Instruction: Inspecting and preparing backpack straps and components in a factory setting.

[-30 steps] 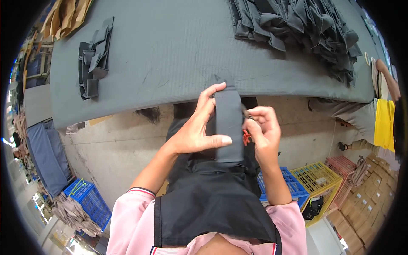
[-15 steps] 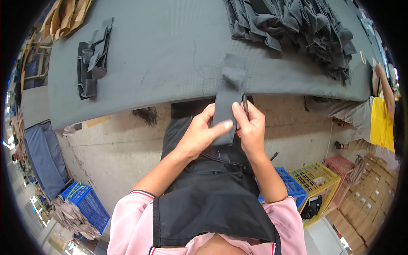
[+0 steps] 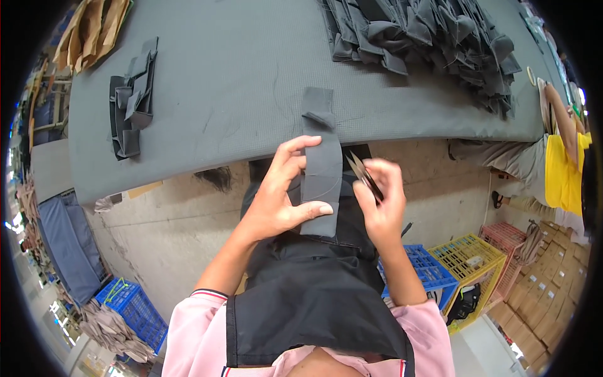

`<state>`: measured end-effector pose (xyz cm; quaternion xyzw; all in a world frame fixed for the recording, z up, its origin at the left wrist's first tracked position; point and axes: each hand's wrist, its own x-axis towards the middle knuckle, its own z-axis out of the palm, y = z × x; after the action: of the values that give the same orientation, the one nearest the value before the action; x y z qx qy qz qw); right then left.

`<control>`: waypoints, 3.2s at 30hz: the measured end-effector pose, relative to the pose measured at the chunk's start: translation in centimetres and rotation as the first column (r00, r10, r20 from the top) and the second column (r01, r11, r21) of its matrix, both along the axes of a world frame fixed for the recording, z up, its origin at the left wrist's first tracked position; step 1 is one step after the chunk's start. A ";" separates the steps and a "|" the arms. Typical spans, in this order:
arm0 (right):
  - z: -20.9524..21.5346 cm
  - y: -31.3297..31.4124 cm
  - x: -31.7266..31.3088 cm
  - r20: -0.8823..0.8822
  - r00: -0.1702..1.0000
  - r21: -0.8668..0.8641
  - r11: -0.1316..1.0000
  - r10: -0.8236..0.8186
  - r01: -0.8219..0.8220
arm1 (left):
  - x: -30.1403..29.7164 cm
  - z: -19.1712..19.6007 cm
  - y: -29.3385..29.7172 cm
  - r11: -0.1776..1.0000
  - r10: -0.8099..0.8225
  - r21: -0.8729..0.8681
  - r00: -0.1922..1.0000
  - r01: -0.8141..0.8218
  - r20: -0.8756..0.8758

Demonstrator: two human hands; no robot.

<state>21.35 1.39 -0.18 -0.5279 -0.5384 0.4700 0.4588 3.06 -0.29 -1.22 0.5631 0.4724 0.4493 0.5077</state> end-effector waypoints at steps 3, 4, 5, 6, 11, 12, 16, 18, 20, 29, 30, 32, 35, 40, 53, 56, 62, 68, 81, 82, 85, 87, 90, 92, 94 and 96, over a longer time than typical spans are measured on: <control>1.9 -1.7 2.4 0.431 0.892 0.152 0.964 0.136 -0.220 | -0.3 0.1 0.4 0.999 -0.024 -0.025 1.000 0.024 0.005; 2.1 -1.5 2.4 0.434 0.891 0.150 0.965 0.131 -0.215 | -0.3 0.1 0.5 0.998 -0.063 0.007 0.996 0.064 -0.065; 2.2 -1.2 2.3 0.488 0.861 0.171 0.951 0.145 -0.257 | -0.1 0.2 0.4 0.998 -0.068 0.007 0.996 0.068 -0.062; 2.2 -0.8 2.1 0.538 0.828 0.193 0.934 0.156 -0.302 | 0.1 0.4 0.5 0.999 -0.029 -0.036 0.999 0.030 0.025; 1.7 -0.6 1.6 0.425 0.895 0.203 0.949 0.138 -0.242 | -0.3 0.5 0.8 0.997 0.010 -0.077 0.995 -0.002 0.103; 1.8 -0.6 1.5 0.424 0.896 0.212 0.948 0.130 -0.238 | -0.4 0.6 0.7 0.996 0.012 -0.092 0.995 -0.003 0.101; 1.6 -0.6 1.5 0.467 0.879 0.276 0.928 0.096 -0.249 | -0.6 0.4 0.4 0.998 0.003 -0.070 0.998 0.002 0.059; 1.5 -0.6 1.4 0.456 0.883 0.257 0.933 0.113 -0.253 | -0.7 0.5 0.4 0.996 0.002 -0.091 0.998 0.004 0.060; 1.5 -0.5 1.4 0.446 0.886 0.237 0.937 0.129 -0.256 | -0.7 0.5 0.4 0.994 -0.001 -0.112 0.998 0.008 0.063; 1.2 -0.1 1.6 0.451 0.885 0.306 0.911 0.118 -0.277 | -0.7 0.3 0.1 0.992 -0.045 -0.114 0.998 0.049 0.040; 1.1 -0.3 1.7 0.450 0.885 0.307 0.910 0.119 -0.279 | -0.7 0.3 0.1 0.993 -0.033 -0.109 0.998 0.039 0.055; 1.1 -0.9 2.0 0.364 0.926 0.251 0.948 0.095 -0.195 | -0.7 0.3 0.2 0.994 -0.019 -0.103 0.997 0.026 0.069; 2.1 -0.8 1.8 0.427 0.894 0.213 0.946 0.135 -0.244 | -0.7 0.4 0.1 0.994 -0.027 -0.104 0.999 0.031 0.045; 1.9 -0.2 1.4 0.476 0.869 0.258 0.923 0.136 -0.286 | -0.7 0.4 0.2 0.993 -0.023 -0.117 0.999 0.027 0.033; 2.5 -0.3 1.6 0.445 0.877 0.149 0.951 0.181 -0.272 | -0.7 0.8 0.4 0.997 -0.023 -0.073 0.999 0.025 0.028; 2.5 -0.5 2.0 0.455 0.881 0.247 0.933 0.128 -0.263 | -0.8 0.8 0.2 0.995 0.002 -0.100 0.997 0.005 0.073; 2.3 -0.5 1.5 0.464 0.862 0.155 0.939 0.205 -0.307 | -1.0 0.6 0.0 0.995 -0.044 -0.090 0.998 0.046 0.034; 2.6 0.8 1.3 0.428 0.845 0.140 0.899 0.322 -0.414 | -1.0 2.0 0.1 0.972 -0.123 -0.198 0.991 0.130 0.049; 2.5 0.5 2.7 0.471 0.845 0.123 0.930 0.252 -0.346 | -0.8 1.1 0.2 0.992 -0.103 -0.073 0.993 0.106 0.052; 2.5 0.5 2.7 0.467 0.846 0.126 0.928 0.256 -0.350 | -0.8 1.3 0.3 0.990 -0.100 -0.092 0.993 0.105 0.058; 2.8 0.2 2.3 0.398 0.875 0.147 0.922 0.276 -0.357 | -0.5 1.6 0.4 0.989 -0.127 -0.075 0.992 0.128 0.014; 3.0 0.4 1.6 0.409 0.855 0.128 0.907 0.320 -0.401 | -0.5 1.3 0.4 0.991 -0.136 -0.015 0.990 0.136 -0.034; 3.0 0.9 0.9 0.424 0.826 0.120 0.881 0.372 -0.458 | -0.3 1.2 0.4 0.987 -0.149 0.045 0.986 0.152 -0.081; 2.9 1.0 0.7 0.467 0.817 0.177 0.869 0.339 -0.462 | -0.4 1.2 0.4 0.987 -0.151 0.044 0.985 0.155 -0.082; 2.8 1.0 0.7 0.495 0.805 0.202 0.858 0.326 -0.472 | -0.6 1.2 0.4 0.985 -0.150 0.067 0.982 0.159 -0.117; 2.5 0.8 0.9 0.524 0.793 0.226 0.847 0.311 -0.481 | -0.5 1.3 0.3 0.988 -0.145 0.035 0.984 0.150 -0.102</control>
<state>22.23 2.15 2.27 -0.4088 -0.8068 0.3125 0.2901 2.55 -0.03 0.09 0.6289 0.4445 0.3918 0.5034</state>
